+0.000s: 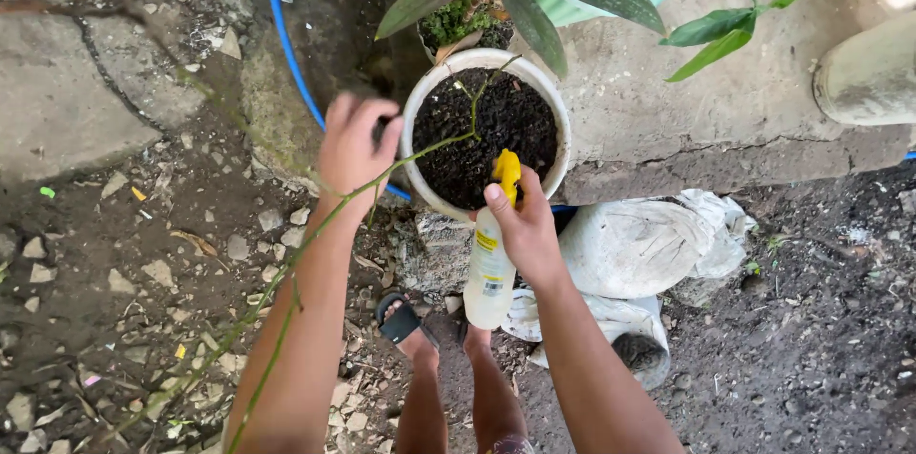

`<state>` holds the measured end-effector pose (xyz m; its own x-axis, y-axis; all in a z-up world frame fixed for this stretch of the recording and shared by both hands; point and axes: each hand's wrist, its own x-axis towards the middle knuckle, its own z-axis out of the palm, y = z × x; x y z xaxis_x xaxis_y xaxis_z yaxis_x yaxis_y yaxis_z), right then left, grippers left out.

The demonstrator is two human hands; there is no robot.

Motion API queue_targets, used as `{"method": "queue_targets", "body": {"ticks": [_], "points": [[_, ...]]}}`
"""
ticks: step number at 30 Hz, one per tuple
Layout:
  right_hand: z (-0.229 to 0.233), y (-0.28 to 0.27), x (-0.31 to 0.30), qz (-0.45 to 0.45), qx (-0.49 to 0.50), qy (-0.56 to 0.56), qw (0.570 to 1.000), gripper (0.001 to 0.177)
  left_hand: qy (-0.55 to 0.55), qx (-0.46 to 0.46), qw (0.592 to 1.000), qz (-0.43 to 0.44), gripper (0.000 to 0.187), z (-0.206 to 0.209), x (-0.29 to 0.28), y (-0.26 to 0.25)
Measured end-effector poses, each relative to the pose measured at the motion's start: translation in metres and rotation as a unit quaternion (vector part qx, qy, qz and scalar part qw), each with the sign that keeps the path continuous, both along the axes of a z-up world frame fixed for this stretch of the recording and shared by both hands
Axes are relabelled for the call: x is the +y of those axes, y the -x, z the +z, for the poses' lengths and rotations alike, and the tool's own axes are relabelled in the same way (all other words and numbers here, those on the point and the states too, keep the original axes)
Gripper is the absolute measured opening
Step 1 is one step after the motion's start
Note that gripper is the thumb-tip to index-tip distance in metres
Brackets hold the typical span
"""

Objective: Digging soil with a trowel to fill a container and then treating potted plants using a spray bottle.

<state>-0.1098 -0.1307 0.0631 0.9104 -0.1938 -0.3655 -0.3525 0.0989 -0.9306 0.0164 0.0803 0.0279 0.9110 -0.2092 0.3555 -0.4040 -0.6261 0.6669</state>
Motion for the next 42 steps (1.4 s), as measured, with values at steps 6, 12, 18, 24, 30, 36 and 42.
{"method": "queue_targets", "body": {"ticks": [6,12,18,24,30,36,42], "points": [[-0.015,-0.001,0.002,-0.032,0.024,-0.03,0.999,0.049,-0.119,-0.037,0.98,-0.153,0.008,-0.032,-0.066,-0.063],[-0.02,-0.003,0.001,-0.053,0.027,-0.048,0.997,0.049,-0.204,-0.059,0.975,-0.066,0.018,-0.045,-0.085,-0.056],[-0.021,-0.003,-0.001,-0.049,0.027,-0.041,0.998,0.048,-0.113,-0.058,0.992,0.006,0.024,-0.02,-0.085,-0.033],[-0.016,-0.001,-0.005,-0.046,0.026,-0.033,0.998,0.048,-0.114,-0.116,0.986,-0.02,0.014,-0.049,-0.085,-0.051],[-0.015,0.0,-0.007,-0.05,0.037,-0.02,0.998,0.048,0.004,-0.06,0.996,0.07,0.007,-0.033,-0.046,-0.031],[-0.018,-0.006,-0.005,-0.052,0.023,-0.039,0.998,0.048,-0.132,-0.11,0.985,-0.001,0.015,-0.029,-0.057,-0.025],[-0.015,-0.011,-0.005,-0.053,0.028,-0.032,0.998,0.05,-0.22,-0.085,0.971,-0.041,0.022,-0.042,-0.084,-0.056]]}}
